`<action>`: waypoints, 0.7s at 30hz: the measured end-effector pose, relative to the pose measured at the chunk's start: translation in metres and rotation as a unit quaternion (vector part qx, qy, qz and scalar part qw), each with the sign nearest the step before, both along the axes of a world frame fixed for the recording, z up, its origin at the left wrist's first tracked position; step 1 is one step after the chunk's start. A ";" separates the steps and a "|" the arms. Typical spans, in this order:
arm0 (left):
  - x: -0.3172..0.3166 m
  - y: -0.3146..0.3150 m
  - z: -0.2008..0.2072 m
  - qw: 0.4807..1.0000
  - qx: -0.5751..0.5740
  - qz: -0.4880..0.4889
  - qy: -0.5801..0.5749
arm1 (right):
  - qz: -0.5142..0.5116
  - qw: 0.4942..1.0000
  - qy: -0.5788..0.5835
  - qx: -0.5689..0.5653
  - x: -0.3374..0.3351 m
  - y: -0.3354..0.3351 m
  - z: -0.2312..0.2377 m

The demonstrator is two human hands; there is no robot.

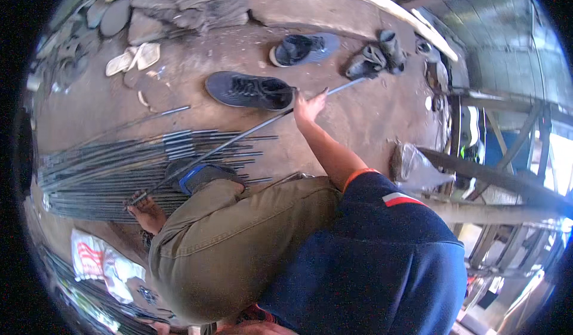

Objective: Thread nuts onto long metal rods for fabrication.

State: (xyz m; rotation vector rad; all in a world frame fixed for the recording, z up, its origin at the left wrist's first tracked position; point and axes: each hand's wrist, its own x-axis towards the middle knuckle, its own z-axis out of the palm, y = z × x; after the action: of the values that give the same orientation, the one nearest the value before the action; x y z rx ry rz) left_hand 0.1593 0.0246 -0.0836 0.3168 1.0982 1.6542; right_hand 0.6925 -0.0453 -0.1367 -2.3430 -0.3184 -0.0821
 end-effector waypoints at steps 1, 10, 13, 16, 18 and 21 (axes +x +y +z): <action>-0.004 -0.003 -0.005 1.000 -0.001 -0.015 0.000 | -0.015 1.000 0.000 -0.001 0.012 0.000 0.004; -0.031 0.001 -0.005 0.998 -0.058 0.017 0.015 | -0.256 0.827 0.376 0.331 0.029 -0.004 0.003; -0.053 0.015 0.007 0.994 -0.077 0.040 0.064 | -0.262 0.802 0.411 0.345 0.007 -0.014 0.010; -0.141 0.022 0.004 0.995 -0.041 0.042 0.085 | -0.220 0.747 0.527 0.340 -0.050 -0.011 0.039; -0.218 0.033 0.019 0.991 -0.099 0.037 0.083 | -0.170 0.731 0.568 0.338 -0.089 -0.001 0.069; -0.268 0.045 0.026 0.981 -0.130 0.061 0.128 | -0.086 0.709 0.620 0.326 -0.113 -0.002 0.114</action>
State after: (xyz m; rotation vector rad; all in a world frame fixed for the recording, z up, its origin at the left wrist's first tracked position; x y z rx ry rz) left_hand -0.1083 0.0693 -0.0581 0.3009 1.5384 1.5821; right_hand 0.5798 -0.0473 -0.0222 -1.2700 0.5362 1.0784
